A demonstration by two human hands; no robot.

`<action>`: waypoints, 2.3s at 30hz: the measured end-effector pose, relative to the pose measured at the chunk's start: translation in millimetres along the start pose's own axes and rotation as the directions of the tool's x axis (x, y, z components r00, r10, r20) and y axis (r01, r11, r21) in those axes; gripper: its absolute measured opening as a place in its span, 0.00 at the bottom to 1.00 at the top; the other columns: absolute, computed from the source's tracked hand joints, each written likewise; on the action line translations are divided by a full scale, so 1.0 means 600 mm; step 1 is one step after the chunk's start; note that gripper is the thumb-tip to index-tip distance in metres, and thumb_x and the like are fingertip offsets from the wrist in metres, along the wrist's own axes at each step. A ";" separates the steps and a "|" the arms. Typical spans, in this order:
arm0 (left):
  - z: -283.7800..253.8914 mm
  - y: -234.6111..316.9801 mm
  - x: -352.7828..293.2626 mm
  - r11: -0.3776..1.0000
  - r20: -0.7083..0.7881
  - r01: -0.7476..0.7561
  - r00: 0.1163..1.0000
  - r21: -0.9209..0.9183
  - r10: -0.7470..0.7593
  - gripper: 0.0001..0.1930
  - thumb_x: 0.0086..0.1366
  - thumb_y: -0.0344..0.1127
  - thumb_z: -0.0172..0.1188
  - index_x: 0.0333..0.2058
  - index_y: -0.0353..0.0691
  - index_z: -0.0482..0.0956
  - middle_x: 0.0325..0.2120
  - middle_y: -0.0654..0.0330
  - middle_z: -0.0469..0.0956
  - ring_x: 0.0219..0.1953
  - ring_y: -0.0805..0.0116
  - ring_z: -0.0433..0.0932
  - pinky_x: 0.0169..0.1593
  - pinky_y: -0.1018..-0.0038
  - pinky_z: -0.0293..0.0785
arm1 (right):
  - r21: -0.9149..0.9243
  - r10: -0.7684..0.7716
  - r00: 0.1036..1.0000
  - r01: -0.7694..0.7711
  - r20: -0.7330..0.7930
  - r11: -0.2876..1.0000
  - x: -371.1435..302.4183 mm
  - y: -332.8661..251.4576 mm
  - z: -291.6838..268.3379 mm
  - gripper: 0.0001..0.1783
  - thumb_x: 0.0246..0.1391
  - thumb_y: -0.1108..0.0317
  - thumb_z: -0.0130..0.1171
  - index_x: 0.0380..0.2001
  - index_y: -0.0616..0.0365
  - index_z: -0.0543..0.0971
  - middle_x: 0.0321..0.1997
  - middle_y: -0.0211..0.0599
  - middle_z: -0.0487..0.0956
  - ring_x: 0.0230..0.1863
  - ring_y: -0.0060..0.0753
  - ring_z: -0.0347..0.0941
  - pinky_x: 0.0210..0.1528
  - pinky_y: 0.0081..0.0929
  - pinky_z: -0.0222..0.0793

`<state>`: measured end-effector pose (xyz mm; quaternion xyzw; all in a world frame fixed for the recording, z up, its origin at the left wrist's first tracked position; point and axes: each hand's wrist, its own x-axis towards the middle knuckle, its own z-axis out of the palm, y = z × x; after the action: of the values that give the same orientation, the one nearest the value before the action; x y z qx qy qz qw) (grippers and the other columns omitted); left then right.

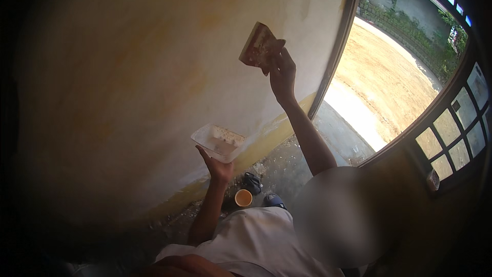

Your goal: The person applies plaster to a wall using a scraper, picking up more material from a container as needed.

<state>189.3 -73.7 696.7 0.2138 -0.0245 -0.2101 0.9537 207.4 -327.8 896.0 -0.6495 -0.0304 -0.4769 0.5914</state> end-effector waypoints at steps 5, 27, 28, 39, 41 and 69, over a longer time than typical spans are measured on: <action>-0.064 0.050 -0.052 0.999 -0.024 0.045 0.999 0.022 -0.044 0.46 0.65 0.78 0.41 0.74 0.58 0.50 0.73 0.61 0.53 0.74 0.57 0.53 0.73 0.50 0.50 | -0.701 -0.620 0.785 0.446 0.008 0.556 0.189 -0.068 0.115 0.20 0.63 0.69 0.54 0.58 0.54 0.75 0.36 0.46 0.83 0.33 0.47 0.82 0.32 0.39 0.80; -0.198 0.190 -0.159 1.000 -0.075 0.005 0.997 0.022 -0.003 0.45 0.65 0.78 0.42 0.72 0.57 0.55 0.70 0.62 0.59 0.71 0.57 0.59 0.70 0.50 0.59 | -0.779 -0.616 0.786 0.347 -0.063 0.522 0.146 -0.049 0.240 0.14 0.61 0.66 0.56 0.47 0.60 0.79 0.36 0.45 0.80 0.38 0.48 0.80 0.38 0.43 0.77; -0.199 0.194 -0.160 1.000 -0.081 -0.001 0.997 0.027 0.003 0.45 0.65 0.78 0.42 0.72 0.57 0.55 0.70 0.62 0.59 0.71 0.57 0.59 0.70 0.50 0.59 | -0.789 -0.697 0.713 0.472 0.079 0.393 0.109 -0.046 0.280 0.19 0.57 0.69 0.58 0.51 0.60 0.77 0.35 0.42 0.78 0.35 0.44 0.79 0.33 0.39 0.78; -0.195 0.176 -0.145 0.997 -0.109 -0.061 0.992 0.047 0.065 0.44 0.65 0.77 0.43 0.71 0.56 0.56 0.69 0.62 0.60 0.70 0.57 0.61 0.70 0.50 0.60 | -0.719 -0.774 0.632 0.545 0.016 0.431 0.059 -0.030 0.201 0.22 0.56 0.77 0.62 0.55 0.56 0.79 0.47 0.41 0.84 0.40 0.41 0.82 0.39 0.33 0.80; -0.203 0.169 -0.139 0.998 -0.087 -0.045 0.995 0.042 0.049 0.44 0.65 0.77 0.43 0.71 0.57 0.56 0.69 0.62 0.60 0.70 0.56 0.61 0.70 0.49 0.60 | -0.787 -0.786 0.617 0.470 -0.032 0.400 0.119 -0.028 0.187 0.23 0.56 0.75 0.62 0.56 0.55 0.78 0.47 0.41 0.84 0.41 0.42 0.82 0.40 0.32 0.81; -0.216 0.163 -0.141 0.999 -0.175 -0.016 0.984 0.045 0.024 0.43 0.65 0.77 0.45 0.71 0.58 0.56 0.69 0.64 0.60 0.70 0.59 0.60 0.70 0.51 0.60 | -0.390 -0.689 0.489 0.866 0.535 0.312 -0.112 0.068 0.285 0.30 0.47 0.77 0.67 0.56 0.52 0.80 0.55 0.33 0.81 0.44 0.36 0.79 0.46 0.33 0.79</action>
<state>168.3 92.8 624.0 0.2518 0.0529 -0.1803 0.9494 294.9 -168.3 848.2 -0.7620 -0.2648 -0.5905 0.0237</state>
